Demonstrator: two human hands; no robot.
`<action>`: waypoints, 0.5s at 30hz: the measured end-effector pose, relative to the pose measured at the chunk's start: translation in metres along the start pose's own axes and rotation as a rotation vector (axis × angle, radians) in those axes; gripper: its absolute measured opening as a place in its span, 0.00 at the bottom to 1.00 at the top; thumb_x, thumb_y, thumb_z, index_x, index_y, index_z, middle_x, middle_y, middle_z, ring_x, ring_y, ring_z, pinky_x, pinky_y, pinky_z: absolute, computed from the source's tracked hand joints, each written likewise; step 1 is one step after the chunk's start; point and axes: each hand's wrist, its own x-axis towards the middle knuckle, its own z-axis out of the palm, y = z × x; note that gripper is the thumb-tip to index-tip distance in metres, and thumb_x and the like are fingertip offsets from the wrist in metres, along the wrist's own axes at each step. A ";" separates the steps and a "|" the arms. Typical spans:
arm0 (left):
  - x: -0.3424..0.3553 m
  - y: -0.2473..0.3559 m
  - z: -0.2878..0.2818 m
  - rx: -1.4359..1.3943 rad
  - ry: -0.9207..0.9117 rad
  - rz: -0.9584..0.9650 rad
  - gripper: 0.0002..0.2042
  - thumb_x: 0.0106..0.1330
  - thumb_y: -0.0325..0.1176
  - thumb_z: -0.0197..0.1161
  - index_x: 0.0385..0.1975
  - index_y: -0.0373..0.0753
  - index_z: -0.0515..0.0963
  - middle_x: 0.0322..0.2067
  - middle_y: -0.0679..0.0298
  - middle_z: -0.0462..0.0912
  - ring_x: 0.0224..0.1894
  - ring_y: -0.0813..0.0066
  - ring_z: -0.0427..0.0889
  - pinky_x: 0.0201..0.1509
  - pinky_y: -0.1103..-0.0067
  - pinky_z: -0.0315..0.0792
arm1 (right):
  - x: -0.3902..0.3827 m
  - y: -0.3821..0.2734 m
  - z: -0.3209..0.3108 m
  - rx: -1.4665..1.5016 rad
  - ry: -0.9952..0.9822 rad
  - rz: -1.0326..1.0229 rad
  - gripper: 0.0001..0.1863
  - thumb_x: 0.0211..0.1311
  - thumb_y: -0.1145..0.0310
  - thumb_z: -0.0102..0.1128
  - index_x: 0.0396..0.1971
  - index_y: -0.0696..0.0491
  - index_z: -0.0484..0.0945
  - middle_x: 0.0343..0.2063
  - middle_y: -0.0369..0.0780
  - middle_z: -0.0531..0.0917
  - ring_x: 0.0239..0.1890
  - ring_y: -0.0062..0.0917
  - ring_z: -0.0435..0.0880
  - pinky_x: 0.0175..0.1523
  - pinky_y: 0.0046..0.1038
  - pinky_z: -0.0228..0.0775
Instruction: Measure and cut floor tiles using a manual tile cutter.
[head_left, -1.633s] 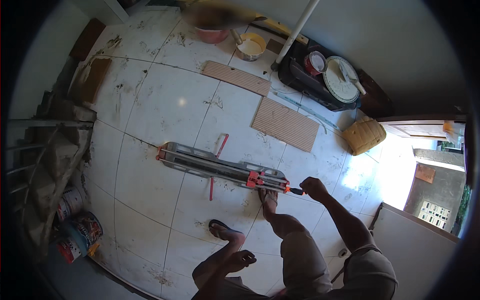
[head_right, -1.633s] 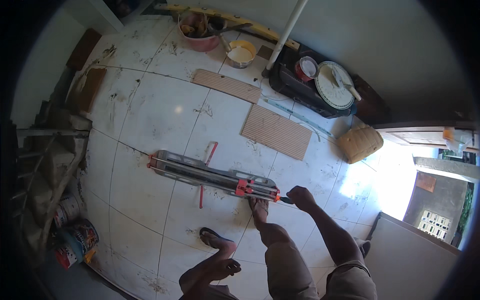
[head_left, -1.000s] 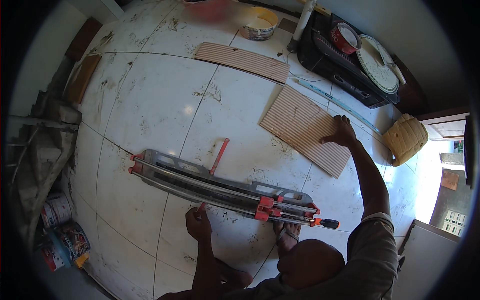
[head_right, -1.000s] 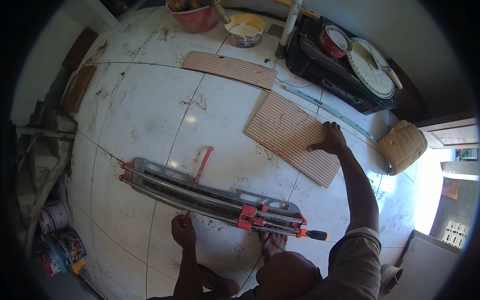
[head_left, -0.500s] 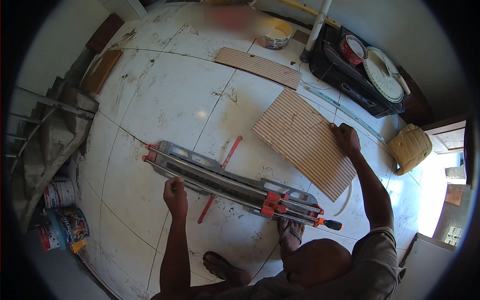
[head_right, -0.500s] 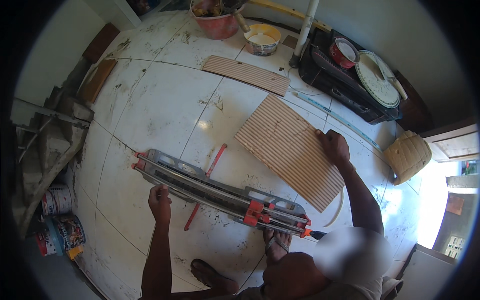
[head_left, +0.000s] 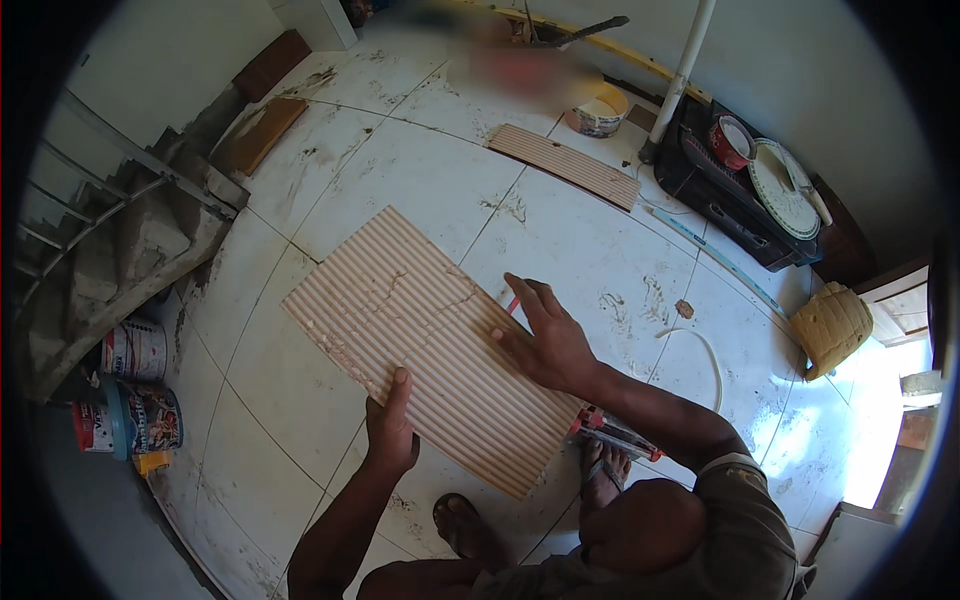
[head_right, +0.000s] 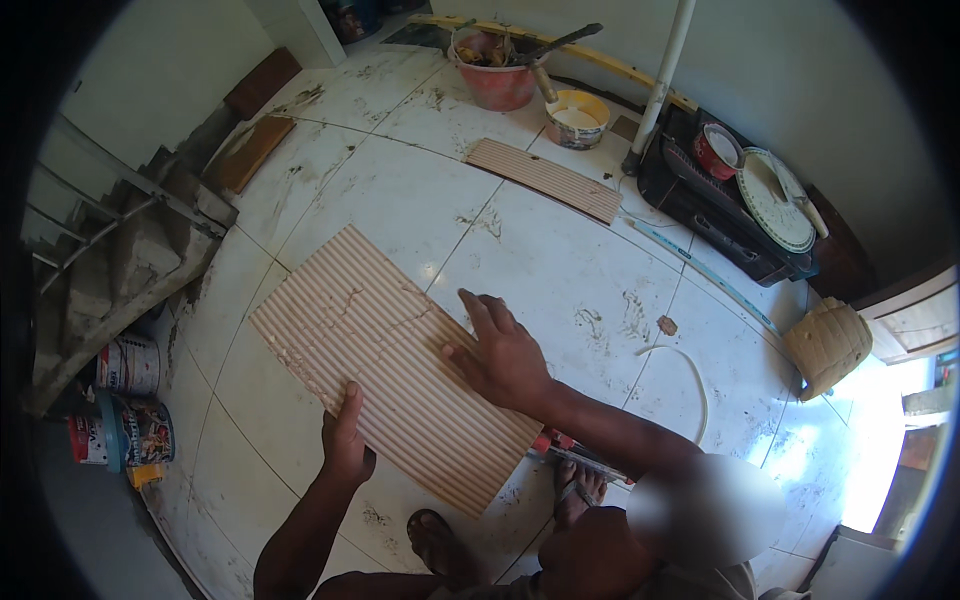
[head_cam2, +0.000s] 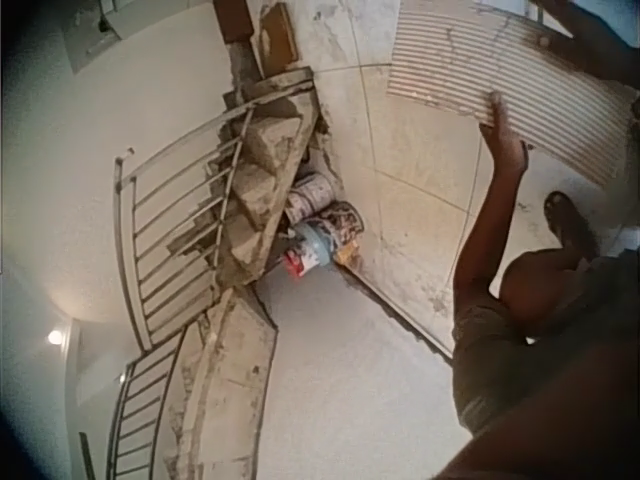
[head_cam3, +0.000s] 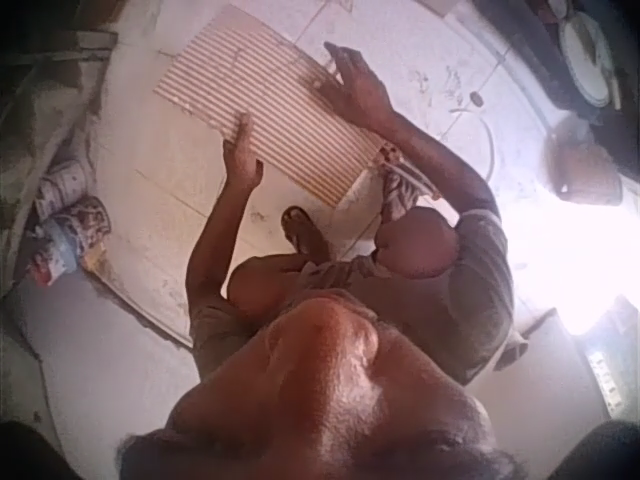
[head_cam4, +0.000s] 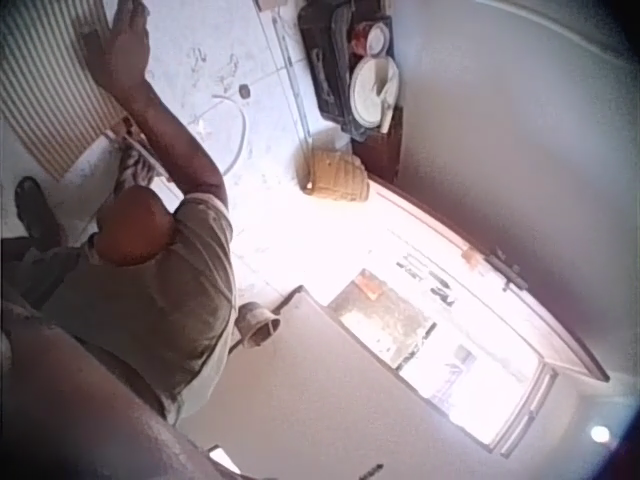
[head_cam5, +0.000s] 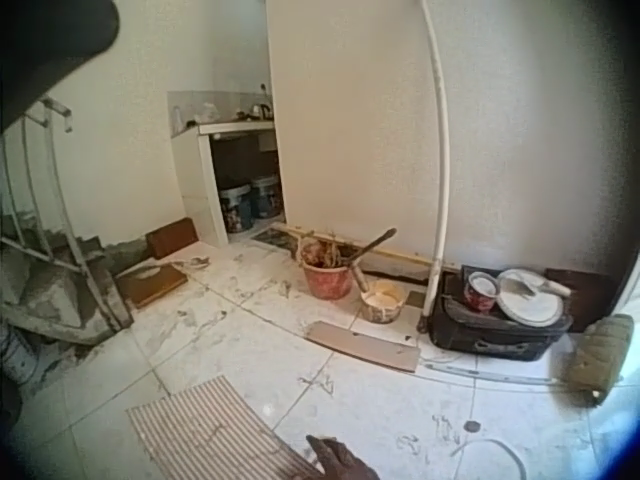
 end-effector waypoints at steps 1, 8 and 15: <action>-0.006 -0.002 -0.011 0.043 0.005 0.024 0.32 0.76 0.49 0.56 0.68 0.29 0.59 0.61 0.52 0.72 0.64 0.65 0.72 0.68 0.68 0.67 | 0.014 -0.011 0.005 -0.108 0.020 -0.089 0.40 0.71 0.48 0.57 0.74 0.55 0.55 0.69 0.55 0.61 0.69 0.51 0.65 0.69 0.48 0.64; -0.011 -0.062 -0.057 -0.061 0.200 0.111 0.41 0.76 0.65 0.39 0.76 0.38 0.47 0.70 0.54 0.61 0.71 0.62 0.66 0.74 0.65 0.62 | 0.060 -0.101 0.097 -0.347 0.061 -0.388 0.42 0.74 0.42 0.44 0.76 0.57 0.51 0.76 0.54 0.51 0.79 0.50 0.45 0.79 0.53 0.38; -0.007 -0.042 -0.091 -0.351 0.297 0.179 0.47 0.69 0.74 0.39 0.77 0.42 0.47 0.72 0.57 0.61 0.71 0.62 0.66 0.73 0.66 0.64 | -0.033 -0.052 0.079 -0.298 -0.592 -0.753 0.39 0.72 0.39 0.46 0.75 0.48 0.58 0.77 0.44 0.55 0.79 0.37 0.50 0.80 0.51 0.35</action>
